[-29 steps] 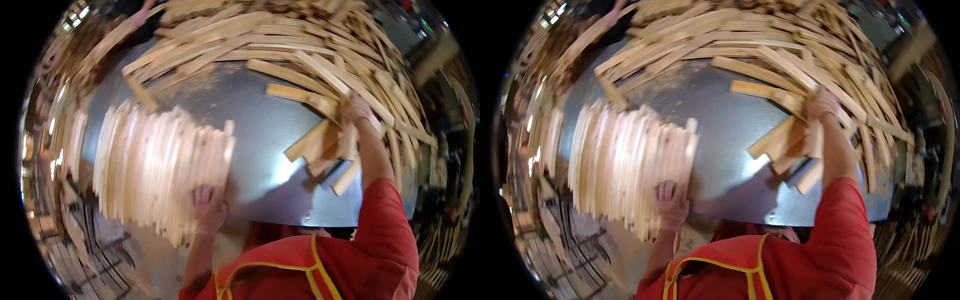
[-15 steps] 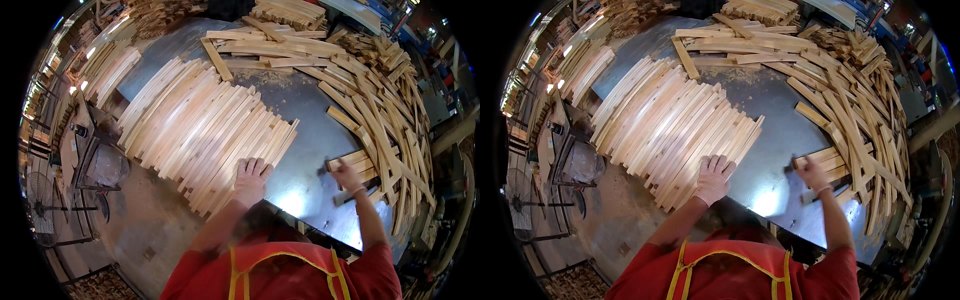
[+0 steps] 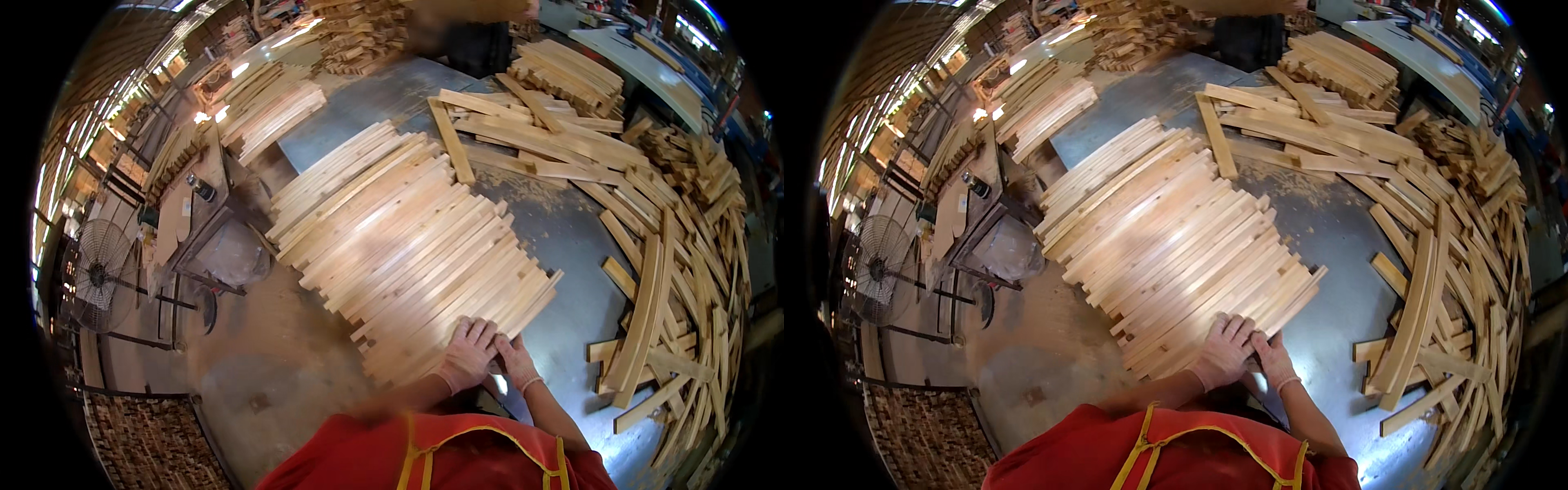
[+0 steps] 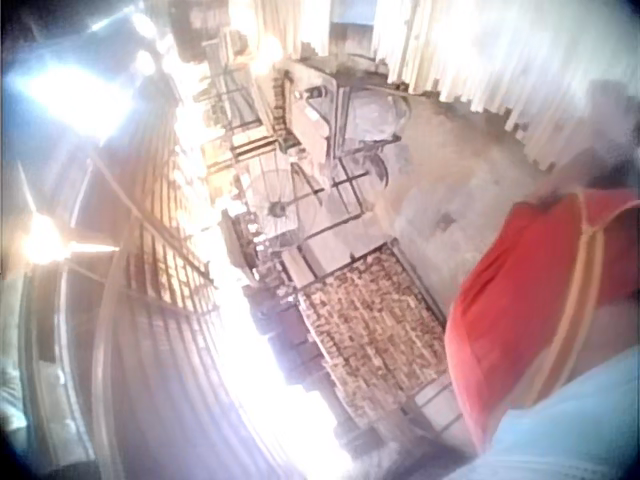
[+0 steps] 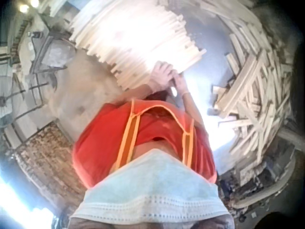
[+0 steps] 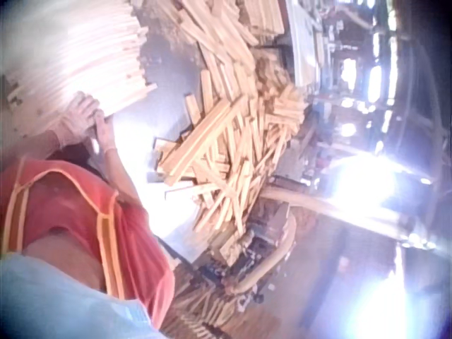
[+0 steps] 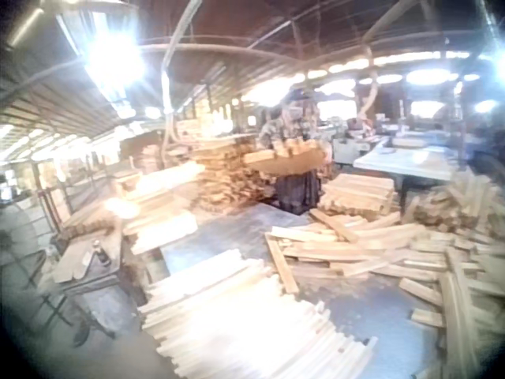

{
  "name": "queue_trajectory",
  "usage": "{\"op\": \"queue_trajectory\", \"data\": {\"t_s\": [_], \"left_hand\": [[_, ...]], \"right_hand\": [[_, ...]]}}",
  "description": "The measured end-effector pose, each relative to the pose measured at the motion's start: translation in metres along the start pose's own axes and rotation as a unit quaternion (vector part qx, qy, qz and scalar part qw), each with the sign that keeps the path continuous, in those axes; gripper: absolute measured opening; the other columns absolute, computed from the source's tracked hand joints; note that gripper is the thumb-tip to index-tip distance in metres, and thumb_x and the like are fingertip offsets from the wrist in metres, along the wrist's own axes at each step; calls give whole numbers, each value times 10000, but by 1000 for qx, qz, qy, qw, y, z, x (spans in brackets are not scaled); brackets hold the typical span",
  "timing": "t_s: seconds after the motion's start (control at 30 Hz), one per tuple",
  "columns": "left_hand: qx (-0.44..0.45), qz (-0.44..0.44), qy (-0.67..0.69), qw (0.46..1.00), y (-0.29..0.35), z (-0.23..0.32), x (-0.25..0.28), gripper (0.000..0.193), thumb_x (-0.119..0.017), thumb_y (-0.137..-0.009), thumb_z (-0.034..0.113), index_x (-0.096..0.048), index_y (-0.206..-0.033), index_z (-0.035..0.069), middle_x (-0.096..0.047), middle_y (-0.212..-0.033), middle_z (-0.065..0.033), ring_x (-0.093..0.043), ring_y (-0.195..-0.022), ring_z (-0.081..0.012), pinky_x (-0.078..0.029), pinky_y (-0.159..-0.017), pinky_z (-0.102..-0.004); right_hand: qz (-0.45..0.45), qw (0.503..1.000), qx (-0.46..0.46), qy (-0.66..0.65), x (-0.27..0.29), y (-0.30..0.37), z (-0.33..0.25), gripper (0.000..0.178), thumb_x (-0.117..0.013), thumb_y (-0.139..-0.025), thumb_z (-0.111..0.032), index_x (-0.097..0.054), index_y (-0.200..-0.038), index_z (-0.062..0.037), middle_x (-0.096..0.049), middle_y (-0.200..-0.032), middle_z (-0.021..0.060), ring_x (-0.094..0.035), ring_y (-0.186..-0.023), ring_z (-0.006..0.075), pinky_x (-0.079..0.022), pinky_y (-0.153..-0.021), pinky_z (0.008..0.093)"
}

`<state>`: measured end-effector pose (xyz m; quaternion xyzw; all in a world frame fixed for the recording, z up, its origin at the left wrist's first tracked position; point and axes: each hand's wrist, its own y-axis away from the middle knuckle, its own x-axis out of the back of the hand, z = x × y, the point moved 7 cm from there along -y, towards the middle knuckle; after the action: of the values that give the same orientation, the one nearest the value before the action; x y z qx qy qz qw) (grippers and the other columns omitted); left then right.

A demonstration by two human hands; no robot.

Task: The person picks up thin wooden planks from a pile on a metal table and stacks them neatly. They handle the planks one by one, aligning them into a growing stack on the left side of the table.

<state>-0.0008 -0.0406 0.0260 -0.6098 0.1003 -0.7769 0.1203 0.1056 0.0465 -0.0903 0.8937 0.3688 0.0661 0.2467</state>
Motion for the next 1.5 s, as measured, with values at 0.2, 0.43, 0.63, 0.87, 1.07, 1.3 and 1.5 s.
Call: {"op": "queue_trajectory", "data": {"t_s": [0.2,0.43,0.63,0.87,1.07,1.3,1.5], "left_hand": [[35,-39,89,995,-6,-20,-14,440,-699,-825,311,-708,-1186,60,-588,-1358,-179,-523,-1311,-383,-375,-1136,-621],[25,-33,64,997,-21,-98,-1,471,-709,-847,300,-653,-1260,81,-559,-1337,-160,-506,-1302,-382,-356,-1140,-612],[33,-11,83,996,-42,-255,42,536,-766,-817,288,-656,-1302,88,-562,-1383,-177,-490,-1349,-436,-340,-1155,-670],[31,-19,-51,998,-49,-412,35,685,-756,-820,375,-602,-1434,114,-501,-1536,-175,-438,-1436,-466,-262,-1231,-690],[46,-131,-88,986,-75,-405,55,698,-770,-796,373,-592,-1418,111,-509,-1490,-157,-413,-1446,-392,-243,-1262,-601],[51,-174,-115,977,-82,-387,68,747,-797,-791,364,-565,-1448,95,-502,-1487,-159,-402,-1451,-373,-271,-1253,-551],[23,-224,-92,970,-85,-291,9,838,-772,-882,398,-467,-1593,78,-490,-1564,-196,-419,-1471,-408,-315,-1242,-531]], "right_hand": [[-40,972,-109,204,11,-27,-2,524,-699,-991,-463,-710,-1171,29,-744,-974,124,-698,-872,214,-568,-796,356],[-43,969,-132,205,-60,-55,-84,591,-694,-921,-515,-746,-1062,57,-737,-816,190,-726,-806,275,-571,-765,394],[-27,966,-94,239,-172,-163,-151,613,-710,-913,-525,-735,-1121,52,-742,-1009,257,-736,-988,362,-574,-904,433],[-38,973,-18,227,-273,-267,-213,635,-718,-908,-540,-694,-1245,-2,-725,-1192,278,-698,-1136,420,-539,-1015,463],[-12,975,27,218,-168,-257,-238,697,-724,-931,-475,-571,-1407,11,-728,-1234,262,-693,-1168,402,-533,-1041,431],[567,691,-163,417,201,-33,-191,841,-882,-758,-369,-535,-1440,-22,-715,-1175,214,-701,-1126,389,-577,-934,474],[506,838,-158,127,165,-10,-127,1197,-859,-710,-283,-177,-1665,-46,-731,-1130,323,-749,-1003,445,-608,-927,484]]}}
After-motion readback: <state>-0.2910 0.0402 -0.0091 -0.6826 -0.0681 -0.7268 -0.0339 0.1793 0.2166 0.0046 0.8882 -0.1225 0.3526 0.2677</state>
